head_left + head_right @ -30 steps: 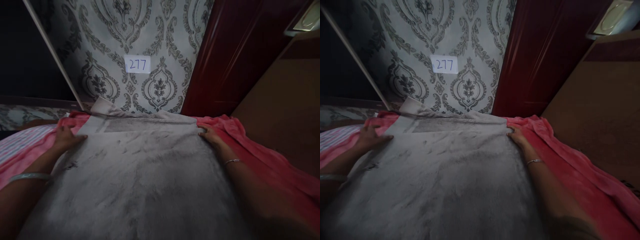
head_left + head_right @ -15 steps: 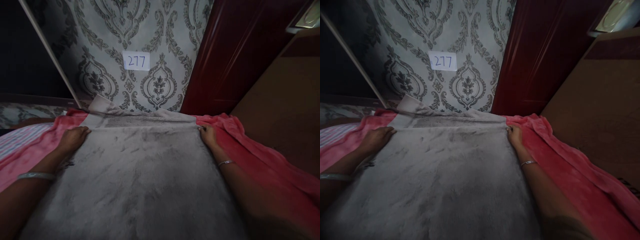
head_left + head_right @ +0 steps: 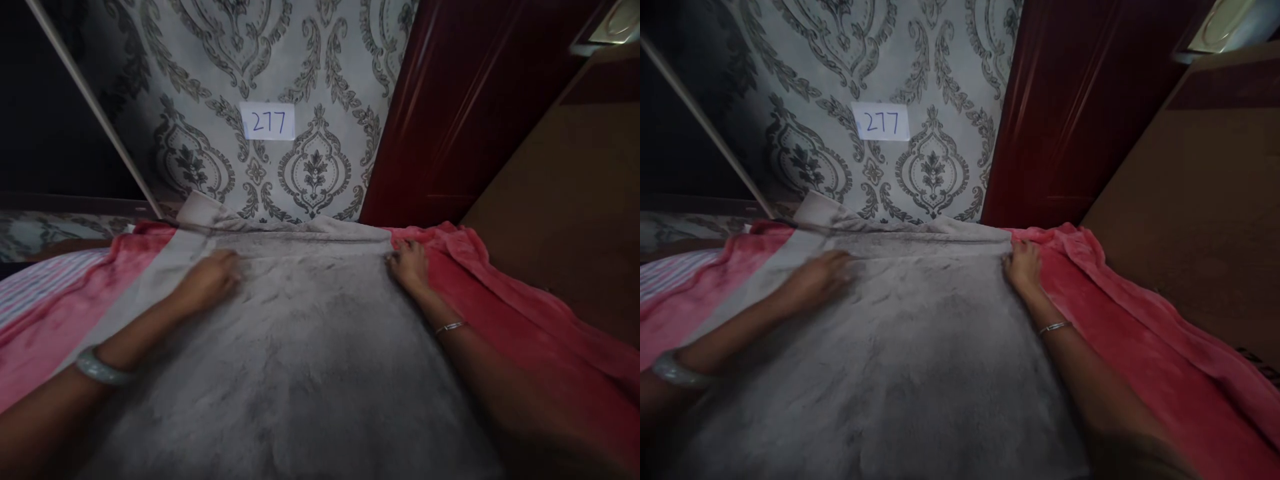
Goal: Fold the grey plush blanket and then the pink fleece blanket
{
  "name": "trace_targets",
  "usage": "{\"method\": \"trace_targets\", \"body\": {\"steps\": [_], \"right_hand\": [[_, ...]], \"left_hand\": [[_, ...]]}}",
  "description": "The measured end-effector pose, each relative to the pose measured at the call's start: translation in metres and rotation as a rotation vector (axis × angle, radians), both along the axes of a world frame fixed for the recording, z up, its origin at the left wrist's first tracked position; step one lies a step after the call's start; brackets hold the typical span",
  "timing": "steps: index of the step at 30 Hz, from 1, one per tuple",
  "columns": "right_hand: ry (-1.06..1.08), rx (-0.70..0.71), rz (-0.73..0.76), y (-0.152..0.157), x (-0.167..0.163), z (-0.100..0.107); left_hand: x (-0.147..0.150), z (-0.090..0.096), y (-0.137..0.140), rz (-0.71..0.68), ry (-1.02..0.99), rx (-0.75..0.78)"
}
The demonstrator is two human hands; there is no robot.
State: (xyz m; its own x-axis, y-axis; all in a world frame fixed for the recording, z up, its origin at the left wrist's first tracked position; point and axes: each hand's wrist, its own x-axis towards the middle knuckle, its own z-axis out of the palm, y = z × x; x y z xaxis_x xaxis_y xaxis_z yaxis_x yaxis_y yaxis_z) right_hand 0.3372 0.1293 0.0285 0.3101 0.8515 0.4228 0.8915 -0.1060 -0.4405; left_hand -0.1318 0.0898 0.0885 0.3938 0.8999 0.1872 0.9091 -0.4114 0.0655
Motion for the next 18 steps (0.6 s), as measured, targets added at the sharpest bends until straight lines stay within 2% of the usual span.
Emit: {"method": "trace_targets", "body": {"steps": [2,3,4,6,8,10,12,15,18], "right_hand": [[-0.129,-0.021,0.185,-0.02,-0.037,0.008],[-0.182,-0.052,0.33,-0.033,-0.057,0.01],[-0.232,-0.097,0.472,-0.046,-0.076,0.009],[-0.314,-0.238,0.73,-0.071,-0.106,0.005],[-0.348,-0.346,0.855,-0.086,-0.119,-0.003],[-0.36,-0.402,0.839,-0.087,-0.114,-0.008],[-0.368,-0.43,0.729,-0.076,-0.096,-0.009],[-0.364,-0.462,0.511,-0.056,-0.056,-0.006],[-0.327,-0.49,0.296,-0.045,-0.023,-0.006]], "left_hand": [[0.038,-0.018,-0.018,-0.304,-0.008,-0.052],[0.055,-0.03,-0.029,-0.395,-0.008,-0.077],[0.069,-0.041,-0.039,-0.45,-0.008,-0.096],[0.087,-0.061,-0.056,-0.473,-0.012,-0.111],[0.091,-0.074,-0.063,-0.45,-0.017,-0.112],[0.085,-0.076,-0.061,-0.407,-0.008,-0.121],[0.07,-0.069,-0.051,-0.309,0.032,-0.144],[0.031,-0.052,-0.035,-0.029,0.106,-0.186],[-0.021,-0.04,-0.026,0.275,0.096,-0.185]]}}
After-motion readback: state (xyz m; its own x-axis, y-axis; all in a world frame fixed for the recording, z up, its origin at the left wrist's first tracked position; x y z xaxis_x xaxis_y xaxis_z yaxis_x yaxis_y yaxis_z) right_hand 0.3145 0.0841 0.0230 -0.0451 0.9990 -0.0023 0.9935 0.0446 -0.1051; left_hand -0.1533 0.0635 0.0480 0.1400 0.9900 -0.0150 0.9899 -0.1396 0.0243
